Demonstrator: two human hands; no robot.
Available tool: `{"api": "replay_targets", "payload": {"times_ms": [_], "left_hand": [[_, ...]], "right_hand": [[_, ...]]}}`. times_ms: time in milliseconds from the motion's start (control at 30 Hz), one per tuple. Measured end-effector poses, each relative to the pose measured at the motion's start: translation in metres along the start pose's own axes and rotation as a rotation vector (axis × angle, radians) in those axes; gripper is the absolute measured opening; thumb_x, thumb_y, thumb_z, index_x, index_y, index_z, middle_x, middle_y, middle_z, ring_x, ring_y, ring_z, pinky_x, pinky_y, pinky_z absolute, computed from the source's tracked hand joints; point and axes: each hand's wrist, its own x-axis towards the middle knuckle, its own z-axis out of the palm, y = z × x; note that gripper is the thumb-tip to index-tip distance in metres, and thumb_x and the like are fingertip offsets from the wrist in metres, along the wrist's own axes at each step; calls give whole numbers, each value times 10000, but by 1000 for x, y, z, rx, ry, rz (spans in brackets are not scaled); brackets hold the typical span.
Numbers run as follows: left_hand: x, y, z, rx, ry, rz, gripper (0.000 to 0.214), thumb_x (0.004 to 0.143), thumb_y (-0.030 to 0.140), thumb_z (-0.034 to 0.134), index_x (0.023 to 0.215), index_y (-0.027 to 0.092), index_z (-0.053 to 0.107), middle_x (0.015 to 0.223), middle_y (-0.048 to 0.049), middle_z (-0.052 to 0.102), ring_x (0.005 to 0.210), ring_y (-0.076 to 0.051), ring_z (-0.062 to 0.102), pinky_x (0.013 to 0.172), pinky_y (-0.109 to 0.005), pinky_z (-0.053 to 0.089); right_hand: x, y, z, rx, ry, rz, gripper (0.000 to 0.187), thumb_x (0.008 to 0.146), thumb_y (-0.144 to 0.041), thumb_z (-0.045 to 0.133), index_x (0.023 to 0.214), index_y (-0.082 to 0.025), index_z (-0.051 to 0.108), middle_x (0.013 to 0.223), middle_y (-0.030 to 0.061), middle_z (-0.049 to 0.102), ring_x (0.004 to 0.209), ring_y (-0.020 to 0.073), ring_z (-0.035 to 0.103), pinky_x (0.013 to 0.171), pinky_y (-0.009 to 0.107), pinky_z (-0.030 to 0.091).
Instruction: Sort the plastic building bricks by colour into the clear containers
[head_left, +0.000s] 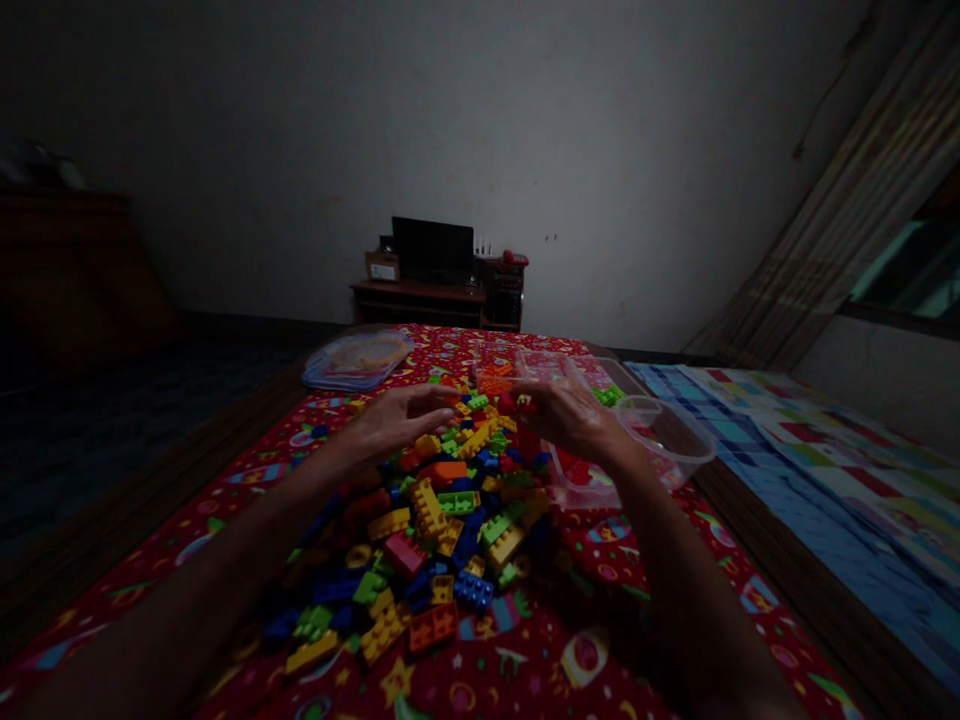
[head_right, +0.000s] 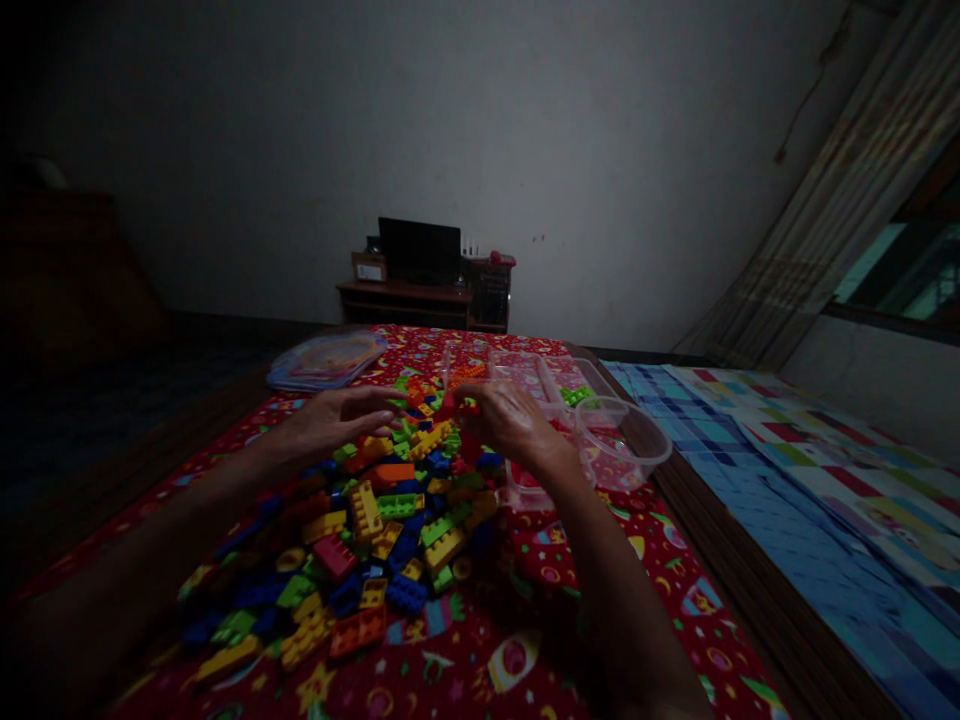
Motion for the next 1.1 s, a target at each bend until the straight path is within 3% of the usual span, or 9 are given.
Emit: {"api": "replay_targets", "payload": {"times_ms": [133,300,467,567,667,767,900,1000,1100], "left_hand": [[1,-4,-21,252,88,-8,567,655,594,629,1052,190,659,1049,-77,710,969,-275,651,844,-396,529],[2,-12,-24,438,-63,-42,552,679,574,604,1103,224,657,1147,-64,678,1032,-264,620,880,-343,500],[4,-30,-17,682,-152,25,545,657,503,640,1136,242,655,1249,-64,619,1132,-278,560,990,-352,405],[7,-38,-20,707,-139,56,499,693,451,610,1150,255,651,1162,-34,668,1063,-257,602,935,-309,436],[8,-31,-24,704,-66,9,459,703,379,591,1143,264,656,998,4,723,922,-236,654,821,-267,480],[6,-16,-22,706,59,-49,502,681,367,606,1173,272,636,981,13,727,883,-234,657,770,-262,488],[4,-4,-14,597,177,-26,582,688,502,598,1216,257,607,1060,-16,708,890,-237,644,764,-285,493],[5,-7,-3,349,128,-8,644,688,624,554,1179,213,630,1024,-42,713,836,-240,653,722,-310,517],[6,-13,11,137,55,-15,671,688,663,533,1129,170,642,874,-43,721,767,-235,664,670,-311,531]], "right_hand": [[-12,32,-26,-155,21,256,183,848,-317,554,954,-221,669,806,41,658,688,145,534,611,253,339],[-19,55,-32,-276,-75,475,263,787,-352,622,1014,-228,666,987,86,666,822,201,567,657,285,373],[-3,32,-7,-180,49,218,248,879,-227,475,1064,-193,637,945,87,671,819,177,575,703,283,391],[10,8,26,-48,-37,-37,269,870,-167,467,1093,-182,617,962,78,668,823,157,575,707,259,395],[16,-8,57,-18,-156,-231,259,847,-123,490,1067,-169,618,981,80,655,876,155,564,715,245,391],[15,-11,70,-94,-177,-203,216,880,-140,442,983,-159,631,868,75,648,753,145,548,644,250,363],[13,-11,63,-45,-34,-85,202,910,-227,441,1043,-153,574,852,70,642,703,138,532,626,250,343],[17,-15,61,124,98,5,289,915,-266,450,1165,-126,491,865,76,651,733,149,564,653,252,365],[20,-23,66,274,120,29,313,920,-293,448,1193,-145,484,864,61,662,778,152,600,674,239,386]]}}
